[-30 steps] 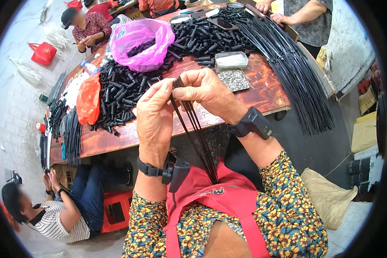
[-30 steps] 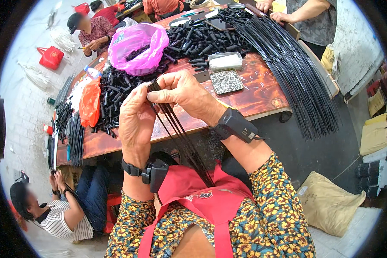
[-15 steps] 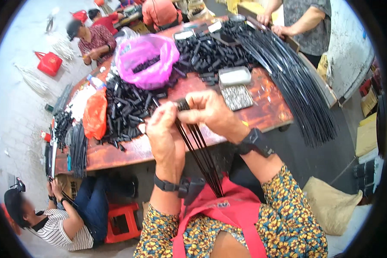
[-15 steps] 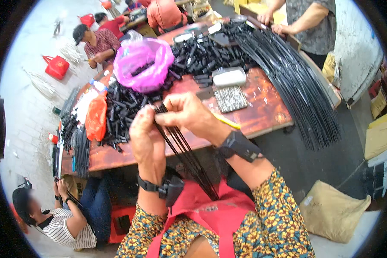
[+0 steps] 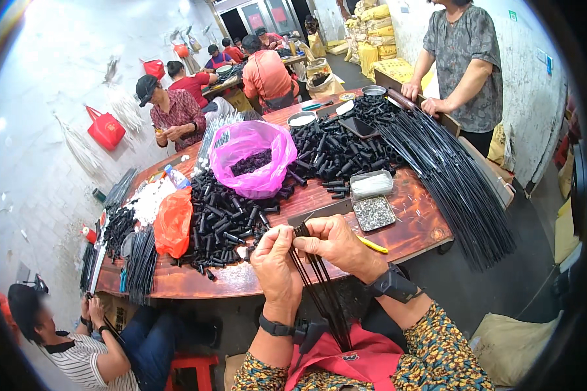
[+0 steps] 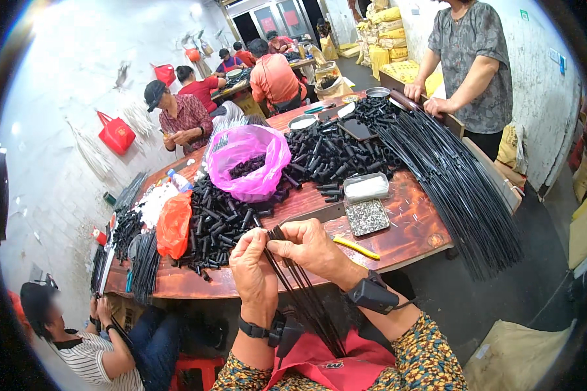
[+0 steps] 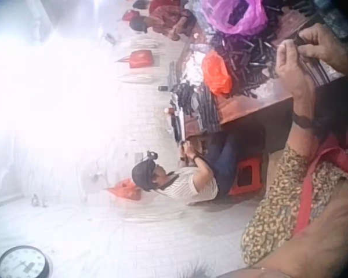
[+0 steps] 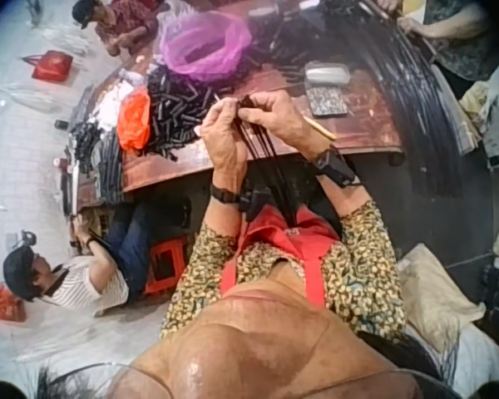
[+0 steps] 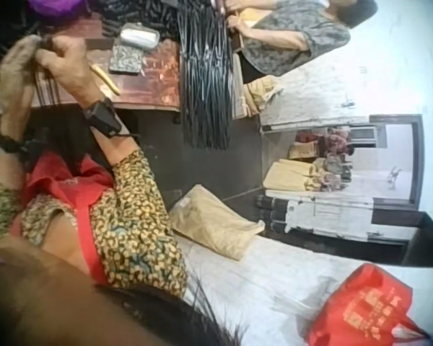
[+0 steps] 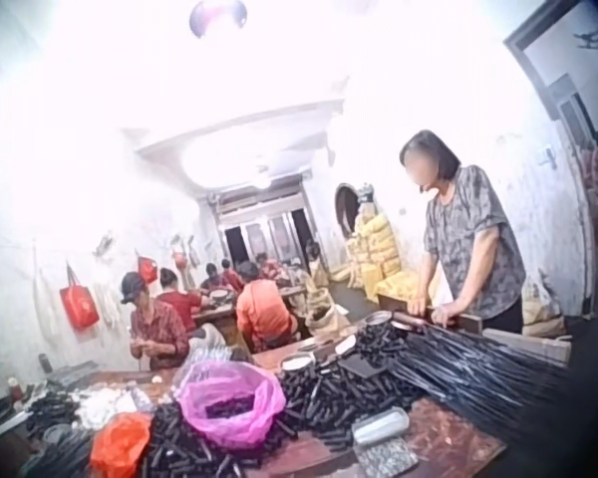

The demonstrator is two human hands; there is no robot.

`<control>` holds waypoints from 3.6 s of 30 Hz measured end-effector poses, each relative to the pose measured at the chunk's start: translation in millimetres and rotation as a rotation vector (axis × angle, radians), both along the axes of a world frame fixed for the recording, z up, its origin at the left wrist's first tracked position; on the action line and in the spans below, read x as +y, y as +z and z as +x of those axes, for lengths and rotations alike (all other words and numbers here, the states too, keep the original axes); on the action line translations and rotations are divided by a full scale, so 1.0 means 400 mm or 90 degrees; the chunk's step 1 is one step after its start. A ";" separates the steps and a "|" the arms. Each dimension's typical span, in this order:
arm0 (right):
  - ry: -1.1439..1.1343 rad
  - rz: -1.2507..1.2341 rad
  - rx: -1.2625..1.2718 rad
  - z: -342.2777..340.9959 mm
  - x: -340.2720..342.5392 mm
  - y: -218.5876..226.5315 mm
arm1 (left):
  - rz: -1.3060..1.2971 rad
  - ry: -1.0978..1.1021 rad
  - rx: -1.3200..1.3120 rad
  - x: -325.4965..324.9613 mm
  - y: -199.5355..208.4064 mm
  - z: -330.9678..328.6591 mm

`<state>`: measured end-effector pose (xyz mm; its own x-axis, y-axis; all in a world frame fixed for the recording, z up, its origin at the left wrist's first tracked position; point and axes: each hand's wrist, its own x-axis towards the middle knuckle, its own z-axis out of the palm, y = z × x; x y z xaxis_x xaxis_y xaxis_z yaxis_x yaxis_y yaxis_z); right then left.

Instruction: Assembling the metal ribs and central hub of an umbrella frame using pliers and wire.

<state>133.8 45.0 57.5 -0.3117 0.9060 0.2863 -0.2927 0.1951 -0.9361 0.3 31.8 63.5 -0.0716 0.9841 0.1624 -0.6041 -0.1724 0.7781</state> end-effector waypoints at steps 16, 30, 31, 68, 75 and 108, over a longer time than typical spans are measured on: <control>-0.103 -0.023 0.009 0.025 0.048 -0.017 | -0.073 0.078 0.342 0.007 -0.164 -0.175; -0.097 -0.041 0.094 0.032 0.067 -0.071 | 0.009 0.344 1.014 0.128 -0.279 -0.303; -0.111 -0.030 0.096 0.035 0.068 -0.074 | 0.009 0.341 1.015 0.127 -0.276 -0.298; -0.090 0.015 0.036 0.020 -0.058 0.023 | 0.106 -0.042 0.210 0.111 0.107 -0.100; -0.107 0.038 0.033 -0.020 -0.065 0.028 | -0.025 -0.364 0.027 0.107 0.082 -0.078; -0.144 0.062 -0.068 -0.024 -0.030 -0.005 | -0.042 -0.229 0.061 0.083 0.074 -0.057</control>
<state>124.1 33.1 55.4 -0.1372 0.9259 0.3519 -0.1319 0.3350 -0.9330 -22.4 65.0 93.1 0.2922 0.9524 0.0871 -0.5408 0.0894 0.8364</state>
